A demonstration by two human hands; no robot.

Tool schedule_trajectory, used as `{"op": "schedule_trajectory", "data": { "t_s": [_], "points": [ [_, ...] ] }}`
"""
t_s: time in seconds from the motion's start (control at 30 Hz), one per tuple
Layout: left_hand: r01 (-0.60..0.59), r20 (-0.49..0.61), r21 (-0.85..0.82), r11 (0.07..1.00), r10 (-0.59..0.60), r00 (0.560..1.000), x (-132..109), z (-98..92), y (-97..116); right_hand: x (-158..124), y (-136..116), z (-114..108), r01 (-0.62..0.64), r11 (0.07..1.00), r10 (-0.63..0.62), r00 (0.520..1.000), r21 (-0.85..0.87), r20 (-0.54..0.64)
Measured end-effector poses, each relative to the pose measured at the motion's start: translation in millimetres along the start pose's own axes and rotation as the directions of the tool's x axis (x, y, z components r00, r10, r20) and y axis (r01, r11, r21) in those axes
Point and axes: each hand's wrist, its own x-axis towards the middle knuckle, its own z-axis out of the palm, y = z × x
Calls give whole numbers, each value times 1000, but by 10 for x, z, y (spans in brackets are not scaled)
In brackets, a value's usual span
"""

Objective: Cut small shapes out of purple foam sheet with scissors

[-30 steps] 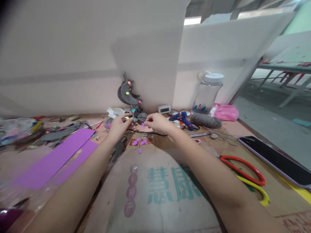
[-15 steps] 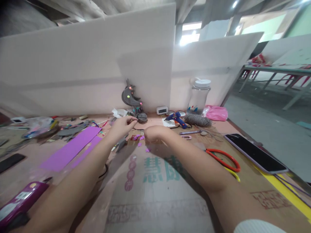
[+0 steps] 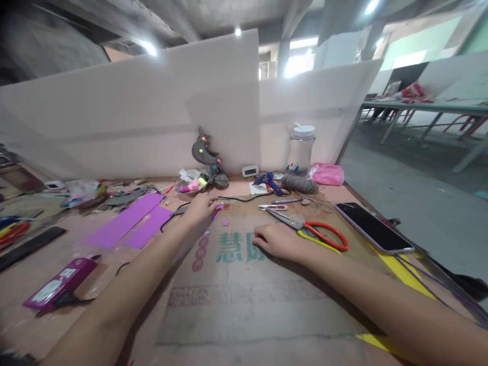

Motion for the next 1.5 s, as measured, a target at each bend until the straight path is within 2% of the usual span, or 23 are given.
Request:
{"op": "schedule_trajectory", "data": {
  "t_s": [0.13,0.3,0.43,0.53,0.67,0.73,0.8,0.83,0.97,1.07,1.13,1.2,1.33,1.5],
  "points": [
    [-8,25,33,999,7,1000,115,130,60,-29,-2,221,14,1000,-14,994,-3,-104],
    [26,30,-30,999,-25,999,98,157,52,-31,68,239,50,998,-46,991,24,-129],
    [79,21,-176,981,-77,997,22,57,122,-31,89,234,64,997,-58,991,46,-119],
    [90,48,-344,935,-79,996,-53,-130,334,-33,89,222,71,995,-64,993,67,-98],
    [51,103,-574,817,10,995,-217,-405,753,-56,73,196,74,989,-64,994,130,-85],
    [91,147,-784,614,42,988,-326,-477,930,-80,64,187,55,967,-22,991,249,-132],
    [103,159,-865,491,75,984,-423,-489,1047,-110,59,178,38,909,56,975,416,-213],
    [106,167,-879,465,92,982,-460,-478,1084,-125,58,172,43,867,98,962,497,-253],
    [113,209,-856,505,139,968,-509,-395,1132,-171,44,153,102,663,238,910,742,-338],
    [116,243,-829,546,166,956,-488,-335,1125,-176,4,150,124,493,328,890,861,-316],
    [115,252,-817,565,170,953,-476,-293,1123,-168,-27,154,129,418,351,890,899,-291],
    [112,256,-808,578,173,951,-469,-247,1124,-155,-47,162,125,407,347,895,905,-280],
    [120,277,-809,575,193,941,-462,-181,1126,-128,-53,174,111,444,358,888,889,-290],
    [105,261,-799,592,185,947,-423,-206,1091,-110,-59,149,89,438,383,882,894,-276]
  ]
}}
